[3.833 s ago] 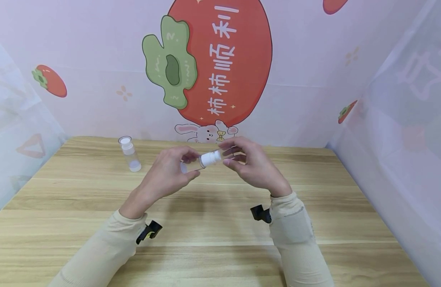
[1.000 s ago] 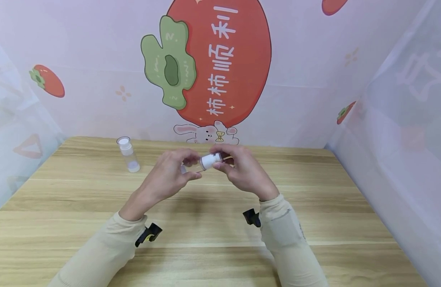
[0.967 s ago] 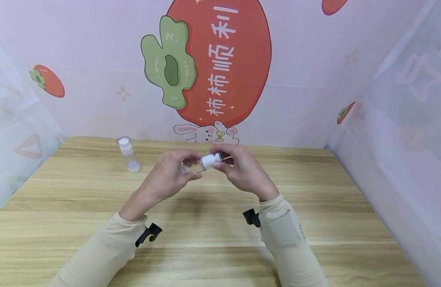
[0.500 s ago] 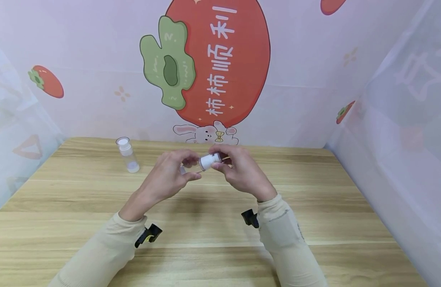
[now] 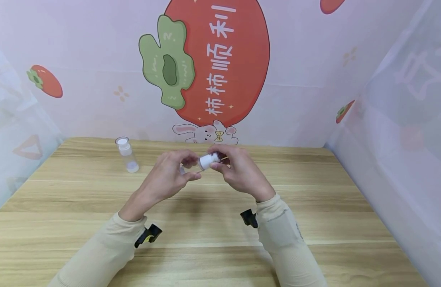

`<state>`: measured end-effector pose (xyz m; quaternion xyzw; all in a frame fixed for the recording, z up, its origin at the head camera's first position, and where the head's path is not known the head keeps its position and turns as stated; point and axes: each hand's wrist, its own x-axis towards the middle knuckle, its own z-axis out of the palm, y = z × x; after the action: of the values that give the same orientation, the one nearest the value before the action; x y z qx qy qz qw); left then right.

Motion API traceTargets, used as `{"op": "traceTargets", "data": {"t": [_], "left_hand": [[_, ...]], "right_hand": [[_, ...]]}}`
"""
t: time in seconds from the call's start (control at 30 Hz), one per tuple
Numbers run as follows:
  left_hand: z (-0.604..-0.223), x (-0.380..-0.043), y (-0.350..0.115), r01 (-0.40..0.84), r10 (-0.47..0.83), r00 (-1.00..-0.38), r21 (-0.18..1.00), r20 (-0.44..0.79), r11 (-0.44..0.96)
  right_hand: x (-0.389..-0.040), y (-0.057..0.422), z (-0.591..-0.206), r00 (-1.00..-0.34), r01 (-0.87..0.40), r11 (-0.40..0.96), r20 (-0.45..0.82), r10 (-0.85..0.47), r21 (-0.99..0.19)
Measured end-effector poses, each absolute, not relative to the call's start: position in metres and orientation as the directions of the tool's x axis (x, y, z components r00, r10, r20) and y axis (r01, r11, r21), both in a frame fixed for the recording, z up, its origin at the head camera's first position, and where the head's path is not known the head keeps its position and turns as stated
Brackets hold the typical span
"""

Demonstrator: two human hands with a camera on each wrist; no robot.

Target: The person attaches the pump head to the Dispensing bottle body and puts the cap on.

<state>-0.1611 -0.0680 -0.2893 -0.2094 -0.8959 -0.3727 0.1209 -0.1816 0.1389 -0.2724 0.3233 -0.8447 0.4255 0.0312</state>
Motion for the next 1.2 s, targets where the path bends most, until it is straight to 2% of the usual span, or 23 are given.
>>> {"op": "traceTargets", "data": {"t": [0.63,1.2], "left_hand": [[-0.287,-0.160,-0.070,0.449,0.268,-0.891,0.617,0.367,0.646],[-0.289,-0.165,-0.072,0.377,0.240,-0.926,0.651,0.292,0.659]], "right_hand": [[-0.180,0.136,-0.270,-0.790,-0.581,0.438,0.345,-0.507,-0.686],[-0.183,0.145,-0.273,-0.799,-0.564,0.493,0.287,-0.529,-0.663]]}}
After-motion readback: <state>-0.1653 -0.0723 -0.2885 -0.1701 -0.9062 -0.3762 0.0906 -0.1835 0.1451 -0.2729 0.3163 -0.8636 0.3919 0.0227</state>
